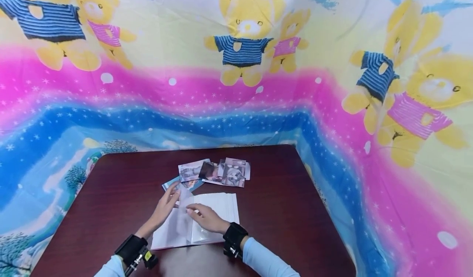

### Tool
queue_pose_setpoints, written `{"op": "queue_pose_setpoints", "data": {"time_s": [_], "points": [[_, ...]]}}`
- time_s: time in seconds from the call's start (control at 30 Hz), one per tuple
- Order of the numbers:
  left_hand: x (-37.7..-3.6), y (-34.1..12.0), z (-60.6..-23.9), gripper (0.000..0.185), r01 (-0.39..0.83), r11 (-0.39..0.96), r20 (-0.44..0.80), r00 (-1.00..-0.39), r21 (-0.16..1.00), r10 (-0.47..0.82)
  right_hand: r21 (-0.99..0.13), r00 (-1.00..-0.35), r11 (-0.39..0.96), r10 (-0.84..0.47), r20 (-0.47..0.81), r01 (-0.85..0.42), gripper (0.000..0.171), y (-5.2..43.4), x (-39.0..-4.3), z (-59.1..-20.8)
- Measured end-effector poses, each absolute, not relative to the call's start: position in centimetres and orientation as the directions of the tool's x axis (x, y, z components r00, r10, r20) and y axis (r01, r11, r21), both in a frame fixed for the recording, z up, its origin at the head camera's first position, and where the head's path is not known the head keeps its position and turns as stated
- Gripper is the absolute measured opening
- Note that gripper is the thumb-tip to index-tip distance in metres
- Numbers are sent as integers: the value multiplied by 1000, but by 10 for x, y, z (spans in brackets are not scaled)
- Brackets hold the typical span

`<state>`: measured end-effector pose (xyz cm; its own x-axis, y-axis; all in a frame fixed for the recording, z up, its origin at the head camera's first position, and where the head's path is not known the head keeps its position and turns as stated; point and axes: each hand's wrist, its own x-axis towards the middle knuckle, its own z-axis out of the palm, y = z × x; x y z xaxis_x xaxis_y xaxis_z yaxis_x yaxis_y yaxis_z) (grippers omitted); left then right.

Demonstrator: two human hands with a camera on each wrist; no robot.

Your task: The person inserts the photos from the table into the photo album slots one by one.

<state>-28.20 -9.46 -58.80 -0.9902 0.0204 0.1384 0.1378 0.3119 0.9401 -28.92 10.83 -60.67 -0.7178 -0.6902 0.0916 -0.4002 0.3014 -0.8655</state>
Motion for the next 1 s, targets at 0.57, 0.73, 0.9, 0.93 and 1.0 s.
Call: {"op": "queue_pose_setpoints", "data": {"time_s": [0.57, 0.73, 0.9, 0.93, 1.0], "points": [[-279, -124, -632, 41, 45, 658, 179, -974, 752, -139, -359, -704, 625, -693, 155, -693, 31, 148, -276, -628], [-274, -121, -646, 36, 147, 756, 330, -939, 638, -95, -326, -739, 671, -651, 171, -666, 36, 171, -276, -634], [-266, -119, -651, 30, 182, 848, 424, -904, 498, -55, -350, -745, 669, -647, 161, -656, 40, 185, -275, -638], [-265, -118, -652, 30, 171, 861, 422, -905, 479, -55, -359, -744, 665, -649, 157, -655, 41, 186, -275, -639], [-264, -117, -653, 31, 151, 879, 408, -911, 453, -54, -374, -747, 663, -649, 144, -648, 42, 188, -274, -639]]}}
